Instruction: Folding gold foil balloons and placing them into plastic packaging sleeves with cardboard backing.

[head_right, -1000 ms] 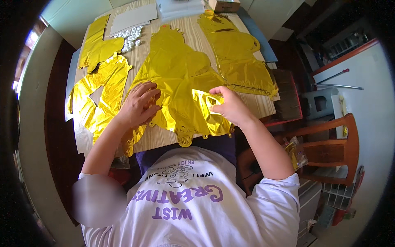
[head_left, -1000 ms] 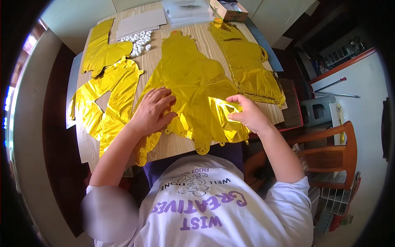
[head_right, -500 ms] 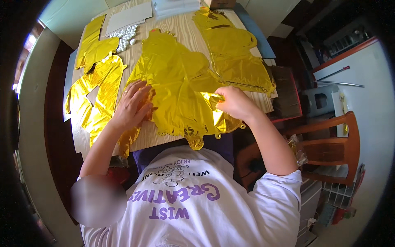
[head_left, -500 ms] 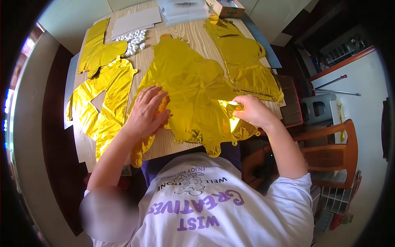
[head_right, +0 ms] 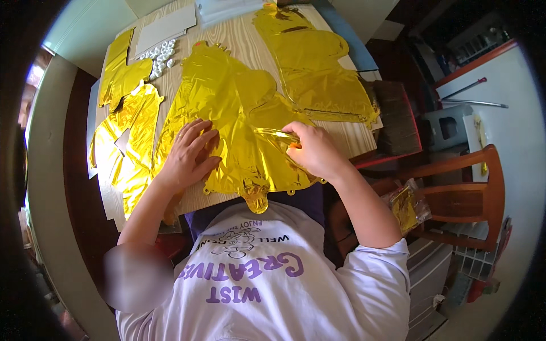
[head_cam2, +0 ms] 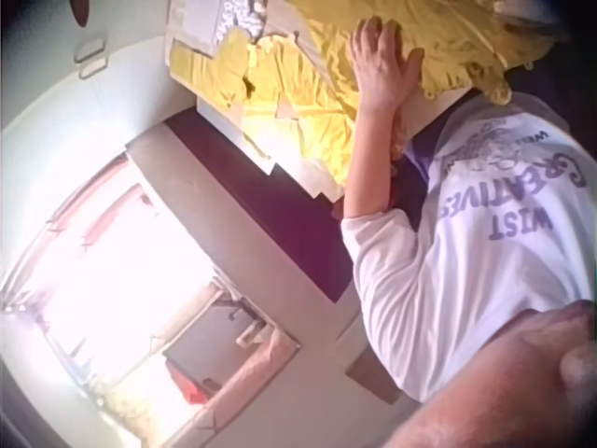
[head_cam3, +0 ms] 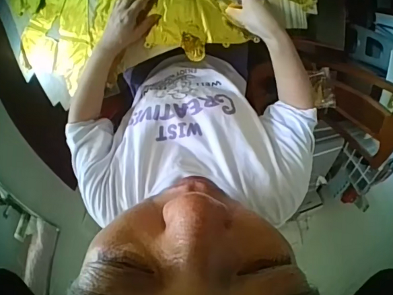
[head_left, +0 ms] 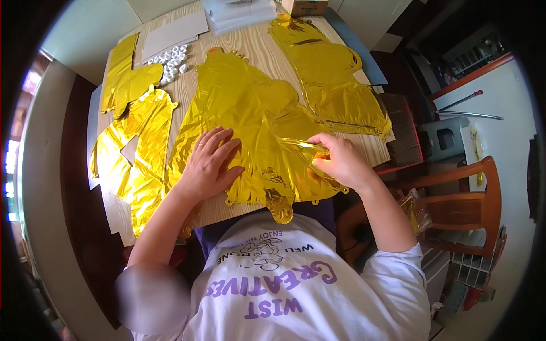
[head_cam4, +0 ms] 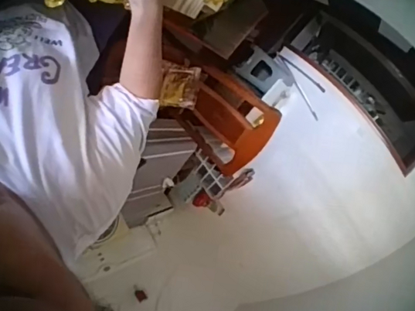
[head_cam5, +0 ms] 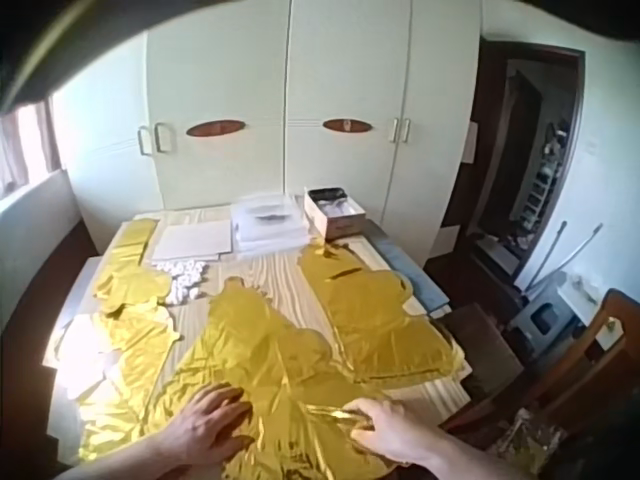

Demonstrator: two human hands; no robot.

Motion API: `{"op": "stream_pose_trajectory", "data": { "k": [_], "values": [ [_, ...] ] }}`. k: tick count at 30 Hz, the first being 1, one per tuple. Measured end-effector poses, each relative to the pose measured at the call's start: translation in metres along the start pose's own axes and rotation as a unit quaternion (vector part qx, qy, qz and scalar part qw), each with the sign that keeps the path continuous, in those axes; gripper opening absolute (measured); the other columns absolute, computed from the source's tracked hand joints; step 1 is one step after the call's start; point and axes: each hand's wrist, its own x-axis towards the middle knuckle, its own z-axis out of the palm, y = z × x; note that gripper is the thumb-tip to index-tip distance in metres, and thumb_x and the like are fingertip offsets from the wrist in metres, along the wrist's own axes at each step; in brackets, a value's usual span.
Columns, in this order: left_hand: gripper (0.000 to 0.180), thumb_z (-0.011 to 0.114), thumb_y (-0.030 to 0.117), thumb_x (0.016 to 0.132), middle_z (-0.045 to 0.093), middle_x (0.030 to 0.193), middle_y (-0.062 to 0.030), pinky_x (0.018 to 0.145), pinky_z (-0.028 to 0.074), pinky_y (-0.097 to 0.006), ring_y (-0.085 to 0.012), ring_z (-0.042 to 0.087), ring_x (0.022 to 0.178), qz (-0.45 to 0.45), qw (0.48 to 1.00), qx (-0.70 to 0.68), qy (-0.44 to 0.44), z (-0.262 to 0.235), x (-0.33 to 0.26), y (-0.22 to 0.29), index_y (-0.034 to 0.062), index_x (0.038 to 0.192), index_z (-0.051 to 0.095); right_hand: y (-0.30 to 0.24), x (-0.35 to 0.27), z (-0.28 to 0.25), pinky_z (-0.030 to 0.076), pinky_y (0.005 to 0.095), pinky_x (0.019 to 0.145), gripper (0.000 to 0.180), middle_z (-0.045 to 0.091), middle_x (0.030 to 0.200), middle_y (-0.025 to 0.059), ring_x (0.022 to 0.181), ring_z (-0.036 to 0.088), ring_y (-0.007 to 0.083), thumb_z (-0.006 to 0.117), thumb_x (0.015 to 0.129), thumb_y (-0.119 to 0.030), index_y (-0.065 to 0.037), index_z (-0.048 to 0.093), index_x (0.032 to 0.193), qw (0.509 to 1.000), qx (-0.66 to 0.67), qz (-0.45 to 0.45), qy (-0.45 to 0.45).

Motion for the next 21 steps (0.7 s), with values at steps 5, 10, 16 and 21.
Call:
{"op": "stream_pose_trajectory", "data": {
  "k": [5,10,16,21],
  "values": [
    [0.060,0.077,0.027,0.082,0.054,0.139,-0.0213,0.112,0.038,-0.053,-0.0439,0.048,0.132,0.008,1.000,0.004,-0.003,0.004,0.011,0.000,0.0051,0.134,0.057,0.019,0.008,0.001,0.053,0.0346,0.084,0.035,0.072,0.102,0.0150,0.093,0.069,0.0229,0.070,0.085,-0.009,-0.001,0.066,0.119,0.999,0.004,-0.033,0.006],
    [0.059,0.077,0.025,0.082,0.054,0.139,-0.0212,0.112,0.038,-0.054,-0.0438,0.048,0.132,0.012,1.000,-0.007,0.010,0.004,0.010,0.001,0.0051,0.133,0.058,0.019,0.013,-0.005,0.052,0.0342,0.089,0.036,0.073,0.105,0.0150,0.098,0.069,0.0221,0.069,0.085,-0.007,0.001,0.065,0.119,0.999,0.005,-0.032,-0.017],
    [0.052,0.077,0.027,0.082,0.056,0.134,-0.0186,0.111,0.039,-0.053,-0.0420,0.051,0.129,0.044,0.998,-0.008,0.040,0.001,0.015,0.008,0.0066,0.128,0.061,0.018,0.020,-0.011,0.052,0.0333,0.089,0.036,0.073,0.105,0.0154,0.097,0.070,0.0215,0.067,0.083,-0.006,0.003,0.066,0.118,0.999,0.004,-0.033,-0.043],
    [0.054,0.078,0.023,0.081,0.056,0.137,-0.0202,0.112,0.039,-0.052,-0.0421,0.050,0.131,0.070,0.997,-0.040,0.003,0.014,0.025,0.006,0.0043,0.129,0.062,0.018,0.024,-0.013,0.053,0.0331,0.085,0.035,0.073,0.101,0.0153,0.092,0.070,0.0210,0.065,0.082,-0.004,0.004,0.067,0.116,0.998,-0.015,-0.046,-0.049]
  ]
}}
